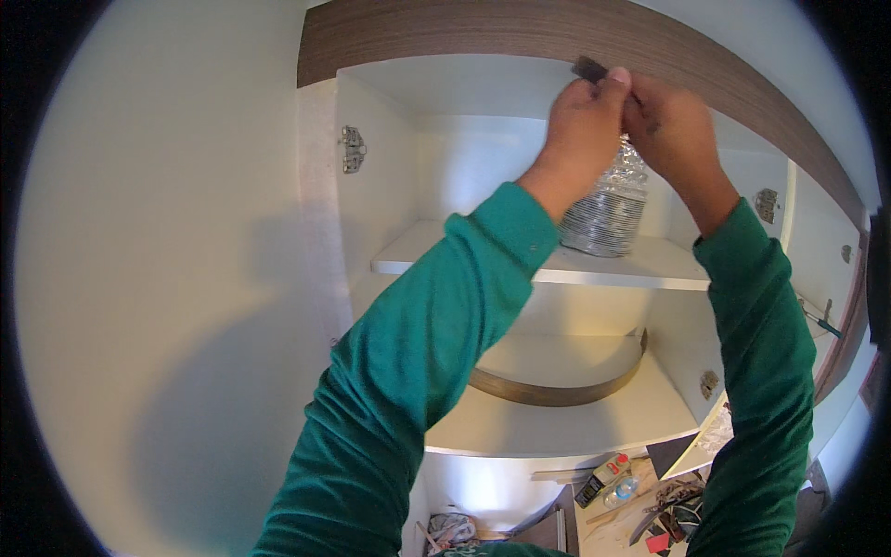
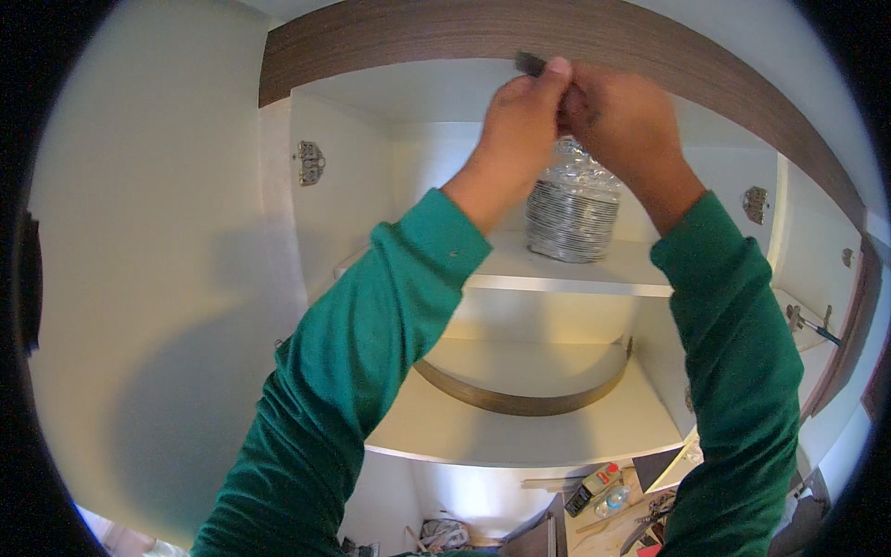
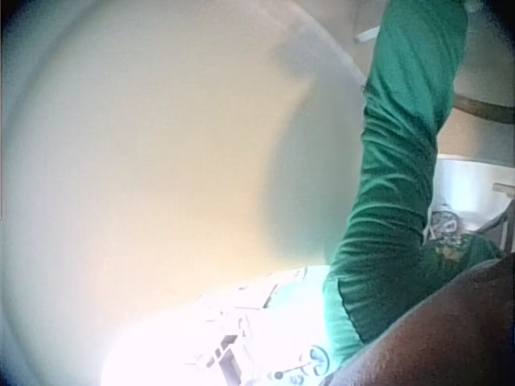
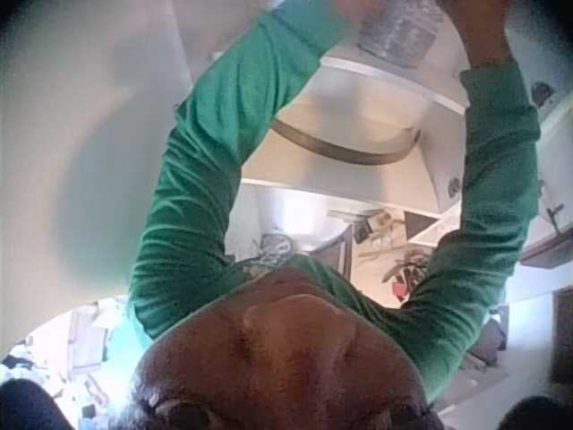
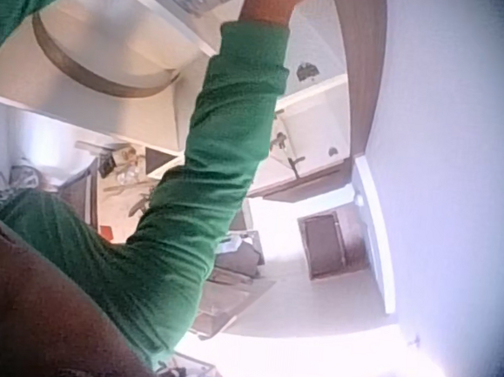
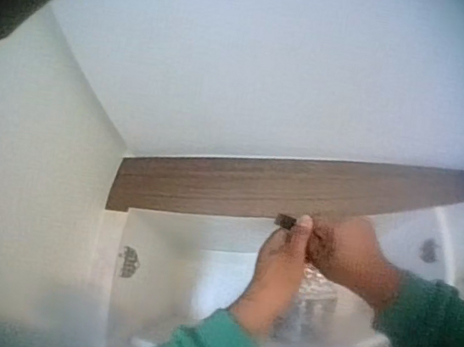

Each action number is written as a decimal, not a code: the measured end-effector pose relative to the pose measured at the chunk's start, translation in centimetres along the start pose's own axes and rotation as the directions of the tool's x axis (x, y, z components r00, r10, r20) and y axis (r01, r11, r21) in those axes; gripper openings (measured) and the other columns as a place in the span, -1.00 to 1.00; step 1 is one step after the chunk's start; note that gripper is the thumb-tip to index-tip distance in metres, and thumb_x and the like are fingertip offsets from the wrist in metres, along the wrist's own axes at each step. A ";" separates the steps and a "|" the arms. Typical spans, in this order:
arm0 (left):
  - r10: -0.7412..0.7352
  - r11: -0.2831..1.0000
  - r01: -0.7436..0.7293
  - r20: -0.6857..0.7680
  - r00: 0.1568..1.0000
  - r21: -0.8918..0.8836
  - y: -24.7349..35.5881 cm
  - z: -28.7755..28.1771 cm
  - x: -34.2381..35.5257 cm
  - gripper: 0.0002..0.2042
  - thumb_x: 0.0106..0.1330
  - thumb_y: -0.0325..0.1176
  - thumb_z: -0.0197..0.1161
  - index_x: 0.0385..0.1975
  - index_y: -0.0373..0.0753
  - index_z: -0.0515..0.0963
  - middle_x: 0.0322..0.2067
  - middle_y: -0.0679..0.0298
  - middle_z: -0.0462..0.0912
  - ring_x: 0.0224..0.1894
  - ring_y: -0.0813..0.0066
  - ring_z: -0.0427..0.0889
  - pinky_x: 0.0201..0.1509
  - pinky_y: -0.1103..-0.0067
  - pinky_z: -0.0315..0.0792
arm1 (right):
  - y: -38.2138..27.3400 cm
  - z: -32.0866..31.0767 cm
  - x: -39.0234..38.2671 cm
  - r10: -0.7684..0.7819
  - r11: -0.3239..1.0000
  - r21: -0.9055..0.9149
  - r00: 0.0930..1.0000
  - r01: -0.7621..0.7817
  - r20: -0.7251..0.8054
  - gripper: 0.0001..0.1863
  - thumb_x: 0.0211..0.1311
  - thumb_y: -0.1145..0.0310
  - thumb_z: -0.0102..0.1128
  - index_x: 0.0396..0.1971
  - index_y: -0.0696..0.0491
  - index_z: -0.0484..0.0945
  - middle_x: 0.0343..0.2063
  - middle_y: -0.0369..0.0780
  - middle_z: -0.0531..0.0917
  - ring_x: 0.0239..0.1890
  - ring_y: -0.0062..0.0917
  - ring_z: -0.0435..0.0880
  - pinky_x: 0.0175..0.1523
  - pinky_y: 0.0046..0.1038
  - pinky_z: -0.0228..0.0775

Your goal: The person applies curved and straight wood-grain edge banding to the top and side edges of a white cabinet. They use a utility knife to trim excess material and press the banding into place along the curved and vertical edges.

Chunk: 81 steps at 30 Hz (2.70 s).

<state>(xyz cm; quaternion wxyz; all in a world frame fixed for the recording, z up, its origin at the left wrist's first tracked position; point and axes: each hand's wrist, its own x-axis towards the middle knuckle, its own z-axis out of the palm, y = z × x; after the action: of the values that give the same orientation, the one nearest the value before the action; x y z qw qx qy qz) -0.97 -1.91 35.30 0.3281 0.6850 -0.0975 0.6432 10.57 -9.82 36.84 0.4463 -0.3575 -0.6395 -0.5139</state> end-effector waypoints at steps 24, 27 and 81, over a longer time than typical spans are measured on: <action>-0.108 0.994 0.107 -0.024 0.994 -0.021 2.5 -0.8 -1.1 -0.61 0.49 -0.04 0.05 -0.26 -0.30 0.57 -0.29 0.22 0.66 -0.22 0.46 0.62 -0.03 0.51 0.50 | -0.8 0.3 1.0 -0.022 0.998 -0.054 0.999 0.024 0.036 -0.83 0.22 0.24 0.13 -0.32 0.00 0.60 -0.46 -0.09 0.69 -0.36 -0.09 0.66 -0.26 -0.05 0.47; -0.102 0.994 0.099 0.044 0.994 0.050 2.1 -0.3 -0.8 -0.62 0.51 -0.05 0.02 -0.22 -0.29 0.56 -0.23 0.24 0.67 -0.17 0.46 0.63 0.00 0.50 0.49 | -0.8 0.2 0.9 0.005 1.000 -0.014 1.000 -0.004 0.015 -0.83 0.22 0.23 0.13 -0.34 0.00 0.59 -0.49 -0.09 0.67 -0.38 -0.07 0.65 -0.27 -0.03 0.46; 0.566 0.283 -0.178 -0.014 0.824 0.942 5.1 -8.0 -6.5 -0.21 0.33 -0.27 0.22 0.39 -0.51 -0.09 0.42 -0.30 -0.14 0.48 -0.14 -0.10 0.50 0.21 -0.10 | -6.3 -13.3 -36.2 -0.189 0.087 0.202 0.183 -0.976 0.965 -0.69 0.37 0.17 0.24 -0.41 0.13 0.65 -0.63 -0.35 0.61 -0.55 -0.75 0.56 -0.41 -0.61 0.41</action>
<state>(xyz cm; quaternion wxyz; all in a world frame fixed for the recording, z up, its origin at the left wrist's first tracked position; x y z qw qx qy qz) -11.32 -3.06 30.43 -0.2559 0.5786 0.1718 0.7551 19.99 -24.16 1.76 0.2967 -0.4426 -0.7215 0.4422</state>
